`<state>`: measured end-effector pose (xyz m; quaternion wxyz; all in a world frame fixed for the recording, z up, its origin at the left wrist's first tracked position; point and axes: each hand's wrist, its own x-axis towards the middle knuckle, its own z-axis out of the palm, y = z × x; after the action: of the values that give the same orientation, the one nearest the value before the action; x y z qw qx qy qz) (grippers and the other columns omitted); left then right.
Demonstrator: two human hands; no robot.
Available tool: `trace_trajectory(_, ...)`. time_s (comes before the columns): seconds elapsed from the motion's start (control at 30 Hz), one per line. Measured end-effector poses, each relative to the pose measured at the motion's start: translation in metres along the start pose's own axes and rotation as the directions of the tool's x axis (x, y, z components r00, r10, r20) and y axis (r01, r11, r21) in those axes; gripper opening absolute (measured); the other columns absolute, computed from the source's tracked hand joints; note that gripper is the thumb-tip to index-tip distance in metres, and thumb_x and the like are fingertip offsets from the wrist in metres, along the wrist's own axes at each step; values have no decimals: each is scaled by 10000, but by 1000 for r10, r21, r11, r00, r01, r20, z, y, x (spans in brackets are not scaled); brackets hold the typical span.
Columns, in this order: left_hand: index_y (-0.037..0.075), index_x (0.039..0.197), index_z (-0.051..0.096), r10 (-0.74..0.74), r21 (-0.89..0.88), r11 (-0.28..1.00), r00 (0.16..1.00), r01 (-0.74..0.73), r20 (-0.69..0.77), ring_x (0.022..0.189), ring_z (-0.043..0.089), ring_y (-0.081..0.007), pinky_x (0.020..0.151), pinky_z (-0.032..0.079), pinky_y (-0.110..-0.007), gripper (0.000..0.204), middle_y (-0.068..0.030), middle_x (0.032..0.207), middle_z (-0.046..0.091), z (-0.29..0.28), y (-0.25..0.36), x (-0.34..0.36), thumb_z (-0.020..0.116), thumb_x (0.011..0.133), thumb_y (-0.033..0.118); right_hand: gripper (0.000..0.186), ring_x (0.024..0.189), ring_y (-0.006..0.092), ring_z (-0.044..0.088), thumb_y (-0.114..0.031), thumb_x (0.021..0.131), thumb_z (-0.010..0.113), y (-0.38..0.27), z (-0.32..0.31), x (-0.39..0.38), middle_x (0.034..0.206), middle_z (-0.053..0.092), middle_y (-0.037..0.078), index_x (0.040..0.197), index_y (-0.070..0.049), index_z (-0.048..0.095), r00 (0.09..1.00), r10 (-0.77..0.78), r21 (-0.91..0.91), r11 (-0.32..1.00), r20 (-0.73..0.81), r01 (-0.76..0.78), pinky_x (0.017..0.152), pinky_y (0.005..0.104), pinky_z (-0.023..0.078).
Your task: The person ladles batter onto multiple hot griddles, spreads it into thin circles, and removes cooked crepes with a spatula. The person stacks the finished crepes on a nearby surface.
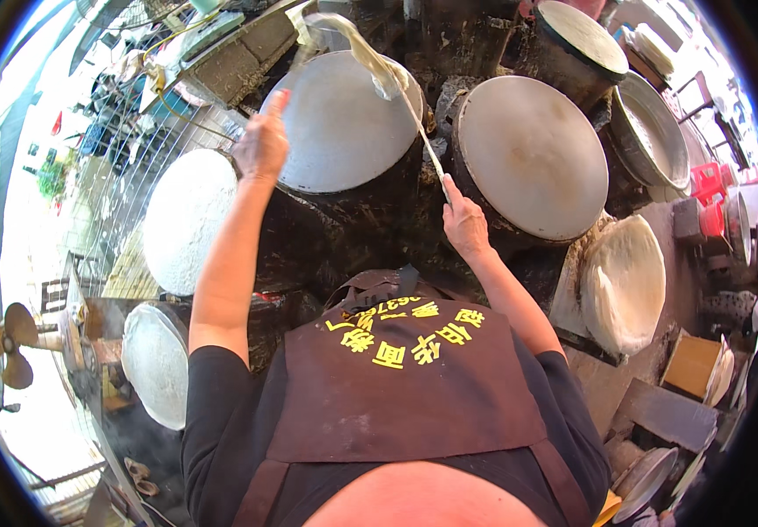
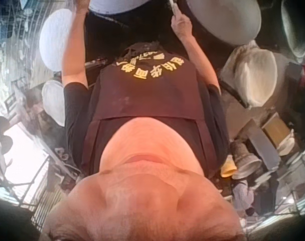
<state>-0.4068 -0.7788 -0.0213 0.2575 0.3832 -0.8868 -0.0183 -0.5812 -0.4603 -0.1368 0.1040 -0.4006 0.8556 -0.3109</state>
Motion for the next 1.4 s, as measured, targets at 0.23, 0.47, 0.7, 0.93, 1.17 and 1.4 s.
trace_trajectory(0.23, 111, 1408, 403, -237, -844, 360, 914, 398, 329, 448, 346, -15, 353, 256, -174, 483, 41, 671, 410, -80, -15, -1, 546, 946, 111, 563, 858, 398, 633, -53, 834, 580, -51, 5, -13, 949, 640, 249, 1379, -85, 442, 992, 125, 361, 925, 3, -118, 773, 425, 494)
trace_trajectory(0.47, 76, 1448, 278, 125, -695, -372, 775, 615, 619, 446, 304, -21, 331, 261, -159, 454, 16, 669, 355, -147, -20, -75, 413, 1020, 147, 557, 849, 431, 627, -92, 814, 591, -70, 66, 25, 906, 640, 263, 1355, -104, 457, 973, 94, 296, 955, -210, -28, 746, 485, 498)
trace_trajectory(0.7, 109, 1509, 87, 297, -391, -766, 820, 511, 489, 449, 323, -49, 316, 293, -163, 543, -18, 711, 346, -196, -57, -145, 351, 1041, 190, 538, 884, 420, 632, -107, 787, 580, -63, 59, 70, 956, 653, 242, 1315, -171, 503, 953, 151, 262, 962, -262, -80, 798, 471, 512)
trace_trajectory(0.93, 167, 1517, 55, 186, -448, -807, 886, 385, 425, 483, 386, -76, 305, 396, -186, 607, -61, 801, 373, -230, -57, -185, 408, 1024, 180, 537, 925, 409, 628, -90, 776, 555, -118, 70, 105, 1004, 649, 229, 1307, -153, 511, 982, 176, 112, 979, -64, -168, 831, 456, 503)
trace_trajectory(1.17, 185, 1520, 85, 185, -434, -816, 883, 383, 431, 400, 310, -54, 319, 346, -194, 615, -36, 681, 373, -253, -78, -219, 439, 1017, 190, 497, 870, 425, 654, -70, 806, 517, -98, 69, 122, 938, 666, 238, 1290, -187, 511, 970, 175, 81, 983, -170, -164, 791, 490, 532)
trace_trajectory(1.4, 188, 1520, 88, 173, -402, -839, 881, 366, 441, 410, 277, -48, 297, 279, -178, 605, -28, 678, 358, -251, -75, -220, 427, 1018, 187, 491, 938, 407, 641, -76, 803, 508, -138, 83, 151, 984, 659, 236, 1275, -210, 523, 997, 79, 19, 997, -18, -79, 825, 476, 517)
